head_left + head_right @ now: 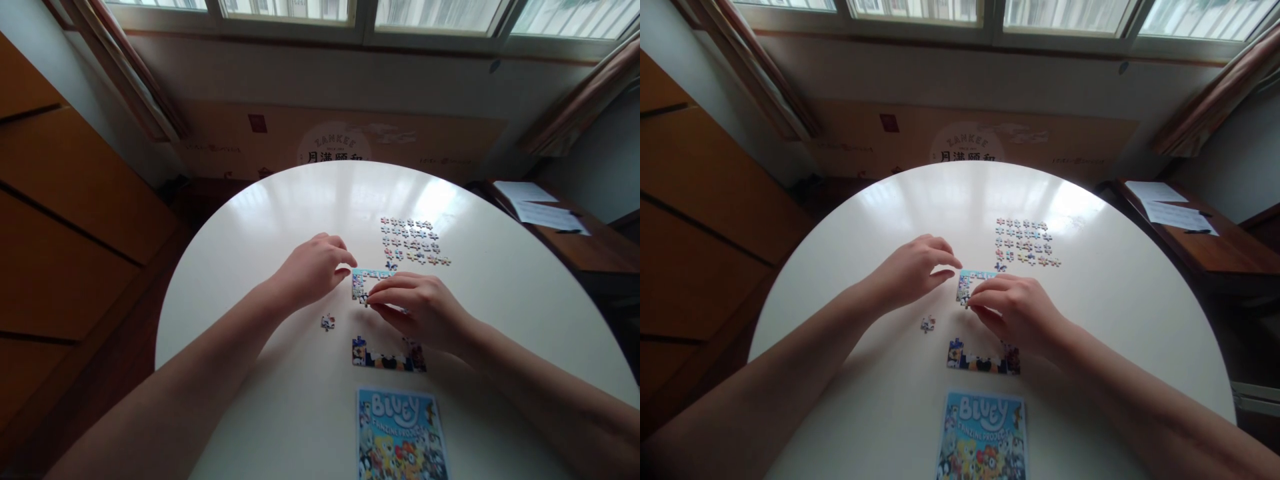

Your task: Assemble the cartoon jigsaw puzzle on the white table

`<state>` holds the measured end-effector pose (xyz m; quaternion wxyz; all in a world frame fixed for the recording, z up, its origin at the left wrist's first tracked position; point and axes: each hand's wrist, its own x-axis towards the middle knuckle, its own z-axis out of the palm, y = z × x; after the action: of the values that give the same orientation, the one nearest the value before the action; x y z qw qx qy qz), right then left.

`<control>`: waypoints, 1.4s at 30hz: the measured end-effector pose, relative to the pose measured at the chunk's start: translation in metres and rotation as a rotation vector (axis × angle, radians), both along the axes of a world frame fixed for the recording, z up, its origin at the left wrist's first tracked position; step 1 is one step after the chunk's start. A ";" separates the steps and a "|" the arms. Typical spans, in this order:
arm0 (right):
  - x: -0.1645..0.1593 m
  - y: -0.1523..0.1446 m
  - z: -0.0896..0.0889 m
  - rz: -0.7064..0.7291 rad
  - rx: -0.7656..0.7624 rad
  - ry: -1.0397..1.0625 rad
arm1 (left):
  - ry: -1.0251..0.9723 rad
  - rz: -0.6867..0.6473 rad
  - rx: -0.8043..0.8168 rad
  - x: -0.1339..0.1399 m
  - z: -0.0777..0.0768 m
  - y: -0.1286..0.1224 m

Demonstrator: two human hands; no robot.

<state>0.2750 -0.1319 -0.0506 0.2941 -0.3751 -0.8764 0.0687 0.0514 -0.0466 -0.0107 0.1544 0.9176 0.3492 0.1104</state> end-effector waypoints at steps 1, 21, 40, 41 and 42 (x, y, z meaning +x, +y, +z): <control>-0.001 0.000 -0.001 -0.001 -0.004 -0.005 | 0.006 0.024 0.010 -0.001 0.000 0.001; -0.010 0.002 -0.008 -0.022 -0.010 -0.026 | 0.043 0.016 -0.095 -0.001 -0.001 -0.002; -0.010 0.001 -0.008 -0.044 -0.045 -0.056 | 0.018 -0.076 -0.108 0.002 -0.011 0.001; -0.010 0.001 -0.008 -0.045 -0.046 -0.059 | 0.018 -0.081 -0.109 0.002 -0.011 0.001; -0.010 0.001 -0.008 -0.046 -0.047 -0.062 | 0.018 -0.086 -0.108 0.002 -0.011 0.001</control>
<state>0.2649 -0.1304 -0.0585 0.2596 -0.4039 -0.8744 0.0707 0.0539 -0.0455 -0.0214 0.2051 0.9231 0.3162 0.0766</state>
